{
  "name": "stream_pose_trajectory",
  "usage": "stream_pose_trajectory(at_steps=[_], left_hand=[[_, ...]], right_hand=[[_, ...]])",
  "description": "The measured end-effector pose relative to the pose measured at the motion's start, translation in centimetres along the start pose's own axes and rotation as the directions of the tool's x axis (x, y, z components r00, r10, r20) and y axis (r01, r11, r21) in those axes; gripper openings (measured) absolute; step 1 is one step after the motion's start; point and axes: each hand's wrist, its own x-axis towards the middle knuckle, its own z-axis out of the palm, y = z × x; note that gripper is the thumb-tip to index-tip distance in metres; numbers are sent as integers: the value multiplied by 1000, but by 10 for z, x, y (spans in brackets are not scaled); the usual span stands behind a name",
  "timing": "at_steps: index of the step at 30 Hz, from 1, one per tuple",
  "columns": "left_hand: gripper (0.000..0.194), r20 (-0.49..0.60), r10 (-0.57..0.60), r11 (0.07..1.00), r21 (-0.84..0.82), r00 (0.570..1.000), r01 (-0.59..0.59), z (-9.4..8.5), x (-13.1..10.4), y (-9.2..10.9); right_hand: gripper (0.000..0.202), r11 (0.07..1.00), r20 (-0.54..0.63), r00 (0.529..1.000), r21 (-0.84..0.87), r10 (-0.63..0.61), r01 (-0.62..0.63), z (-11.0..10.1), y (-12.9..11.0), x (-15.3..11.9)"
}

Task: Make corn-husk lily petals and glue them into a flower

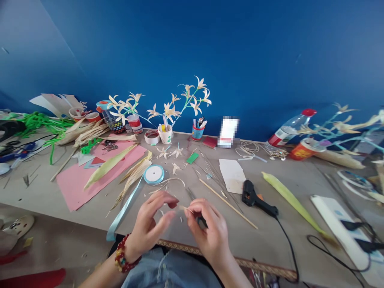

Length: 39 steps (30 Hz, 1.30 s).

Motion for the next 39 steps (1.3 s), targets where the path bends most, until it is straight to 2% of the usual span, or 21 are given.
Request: stream_pose_trajectory(at_steps=[2,5,9,12,15,19,24,25,27,29,31,35,39], left_hand=[[9,26,58,998,20,998,-58,3,2,4],[16,10,133,986,101,991,-133,8,4,6],[19,38,185,960,206,982,-189,9,4,5],[18,52,194,944,262,980,-201,8,4,8],[18,58,196,933,296,979,-204,8,4,11],[18,39,193,931,309,980,-196,9,0,10],[17,-23,169,936,318,985,-153,5,-3,4],[16,-22,163,935,322,986,-147,4,-3,4],[16,-5,159,935,323,987,-149,4,-2,4],[16,12,156,935,320,988,-151,5,-1,5],[16,17,156,936,318,988,-153,6,0,7],[16,22,162,935,317,987,-160,5,-1,10],[16,18,159,937,314,987,-156,5,-5,8]], right_hand=[[14,1000,6,1000,9,-3,3,0,0,1],[11,1000,31,1000,-13,3,-3,-1,-1,2],[11,997,75,997,-79,-5,11,1,-1,6],[14,995,69,998,-102,-12,18,4,-2,9],[18,993,69,997,-118,37,-29,6,-3,10],[16,979,93,991,-190,93,-74,-1,4,6],[10,918,-42,992,-376,115,-123,-19,17,3],[7,921,-41,993,-371,113,-121,-21,16,3],[9,946,36,995,-313,94,-78,-19,11,5],[17,968,129,990,-248,55,-21,-13,3,8],[13,975,176,984,-220,24,15,-4,-2,10],[16,977,190,982,-211,10,31,7,-5,13],[20,983,197,979,-182,46,-10,8,-5,14]])
